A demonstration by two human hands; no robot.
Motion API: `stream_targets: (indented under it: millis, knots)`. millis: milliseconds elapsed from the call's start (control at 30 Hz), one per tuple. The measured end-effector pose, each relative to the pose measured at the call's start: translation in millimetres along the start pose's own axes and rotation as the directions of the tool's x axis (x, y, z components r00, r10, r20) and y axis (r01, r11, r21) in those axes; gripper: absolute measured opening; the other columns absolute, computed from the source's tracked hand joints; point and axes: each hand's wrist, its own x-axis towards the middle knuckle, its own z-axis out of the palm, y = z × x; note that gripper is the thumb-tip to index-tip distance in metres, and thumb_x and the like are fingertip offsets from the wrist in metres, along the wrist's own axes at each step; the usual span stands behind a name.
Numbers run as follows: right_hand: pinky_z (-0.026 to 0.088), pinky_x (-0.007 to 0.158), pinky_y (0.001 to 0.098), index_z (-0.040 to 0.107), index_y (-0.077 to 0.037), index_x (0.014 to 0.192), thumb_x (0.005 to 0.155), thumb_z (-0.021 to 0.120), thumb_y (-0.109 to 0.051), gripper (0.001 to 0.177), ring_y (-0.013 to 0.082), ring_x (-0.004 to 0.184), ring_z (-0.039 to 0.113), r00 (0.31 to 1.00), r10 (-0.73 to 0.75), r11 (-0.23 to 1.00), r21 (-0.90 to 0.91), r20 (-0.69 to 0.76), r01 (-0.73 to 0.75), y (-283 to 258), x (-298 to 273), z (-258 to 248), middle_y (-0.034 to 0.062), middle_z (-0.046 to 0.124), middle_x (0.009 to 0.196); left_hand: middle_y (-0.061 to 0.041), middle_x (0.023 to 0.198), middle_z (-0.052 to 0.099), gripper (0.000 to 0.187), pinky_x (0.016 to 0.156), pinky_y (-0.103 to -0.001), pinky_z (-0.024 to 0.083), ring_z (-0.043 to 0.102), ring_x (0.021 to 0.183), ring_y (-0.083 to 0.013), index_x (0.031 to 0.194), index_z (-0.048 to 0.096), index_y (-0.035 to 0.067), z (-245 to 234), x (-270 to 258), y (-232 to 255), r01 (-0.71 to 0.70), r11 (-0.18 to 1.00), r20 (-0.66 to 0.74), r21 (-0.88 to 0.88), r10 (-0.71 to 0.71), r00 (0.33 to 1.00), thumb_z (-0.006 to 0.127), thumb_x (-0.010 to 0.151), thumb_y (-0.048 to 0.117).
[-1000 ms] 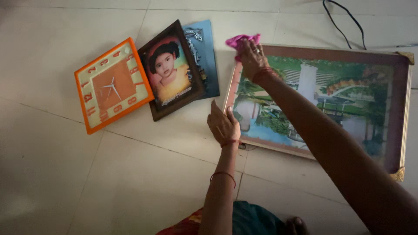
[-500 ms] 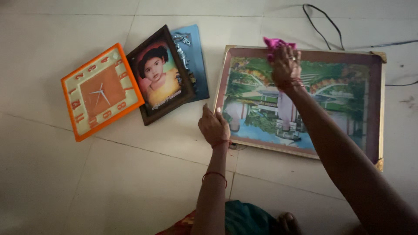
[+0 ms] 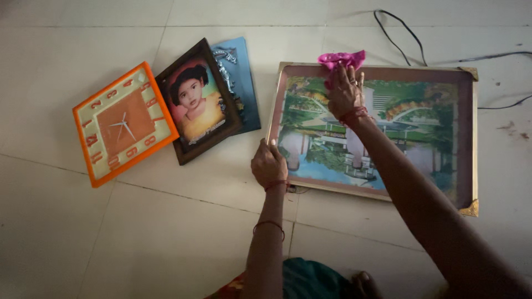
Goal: The person sits on the floor and wipes the glass surface of a large framed picture with a pink cloth. They then pick up a smaller framed portrait and wipe its glass surface as well.
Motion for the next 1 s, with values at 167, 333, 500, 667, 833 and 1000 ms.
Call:
stream_targets:
  millis: [167, 333, 500, 667, 833, 1000]
  knots:
    - [0.008, 0.119, 0.0739, 0.035, -0.029, 0.160, 0.096, 0.056, -0.016, 0.068, 0.0298, 0.158, 0.020, 0.997, 0.012, 0.998, -0.062, 0.075, -0.008, 25.7, -5.0, -8.7, 0.0071, 0.017, 0.176, -0.016, 0.090, 0.076, 0.030, 0.074, -0.047, 0.055, 0.072, 0.076, -0.0338, 0.117, 0.069, 0.004, -1.7, 0.7, -3.3, -0.002, 0.996, 0.078, 0.091, -0.005, 0.997, 0.057, 0.102, 0.028]
    - [0.007, 0.117, 0.0746, 0.031, -0.015, 0.164, 0.096, 0.049, -0.007, 0.071, 0.0336, 0.154, 0.026, 0.993, 0.118, 0.991, -0.062, 0.015, -0.117, 71.3, -24.5, -19.6, 0.0131, 0.024, 0.170, -0.015, 0.090, 0.076, 0.029, 0.075, -0.047, 0.055, 0.072, 0.077, -0.0338, 0.116, 0.069, 0.005, 0.2, 0.3, -3.1, -0.016, 0.995, 0.036, 0.096, 0.013, 0.999, 0.059, 0.101, 0.027]
    - [0.007, 0.112, 0.0776, 0.034, -0.007, 0.158, 0.084, 0.053, -0.015, 0.076, 0.0358, 0.148, 0.030, 0.973, 0.229, 0.973, 0.036, -0.017, -0.228, 123.8, -49.9, -43.1, 0.0176, 0.032, 0.162, -0.015, 0.092, 0.077, 0.027, 0.073, -0.047, 0.055, 0.073, 0.079, -0.0341, 0.114, 0.069, 0.005, 0.7, 0.3, -2.8, -0.014, 0.995, 0.028, 0.095, 0.012, 1.000, 0.059, 0.101, 0.027]
    - [0.010, 0.120, 0.0768, 0.040, -0.002, 0.158, 0.108, 0.047, -0.028, 0.057, 0.0409, 0.152, 0.033, 0.952, 0.302, 0.952, 0.061, -0.055, -0.299, 171.0, -73.2, -49.1, 0.0228, 0.037, 0.165, -0.016, 0.092, 0.076, 0.027, 0.071, -0.045, 0.057, 0.072, 0.075, -0.0343, 0.112, 0.070, 0.006, -1.6, 2.0, -1.2, -0.011, 0.995, 0.028, 0.098, 0.009, 1.000, 0.058, 0.102, 0.028]
    - [0.015, 0.117, 0.0691, 0.037, 0.006, 0.158, 0.100, 0.055, -0.029, 0.069, 0.0509, 0.145, 0.034, 0.955, 0.273, 0.962, 0.024, -0.120, -0.272, 193.1, -94.0, -42.8, 0.0305, 0.037, 0.161, -0.015, 0.091, 0.076, 0.026, 0.068, -0.047, 0.057, 0.072, 0.073, -0.0359, 0.108, 0.069, 0.007, -5.8, 3.5, 2.2, 0.005, 0.997, 0.048, 0.079, -0.008, 0.999, 0.058, 0.102, 0.029]
    - [0.020, 0.121, 0.0656, 0.039, 0.007, 0.160, 0.094, 0.060, -0.018, 0.073, 0.0518, 0.148, 0.036, 0.972, 0.214, 0.975, -0.041, -0.097, -0.219, 194.9, -146.5, -34.9, 0.0346, 0.039, 0.161, -0.014, 0.089, 0.076, 0.023, 0.067, -0.047, 0.058, 0.071, 0.072, -0.0365, 0.099, 0.068, 0.009, -9.5, 3.8, 5.7, 0.034, 0.992, 0.093, 0.121, -0.046, 0.995, 0.058, 0.102, 0.030]
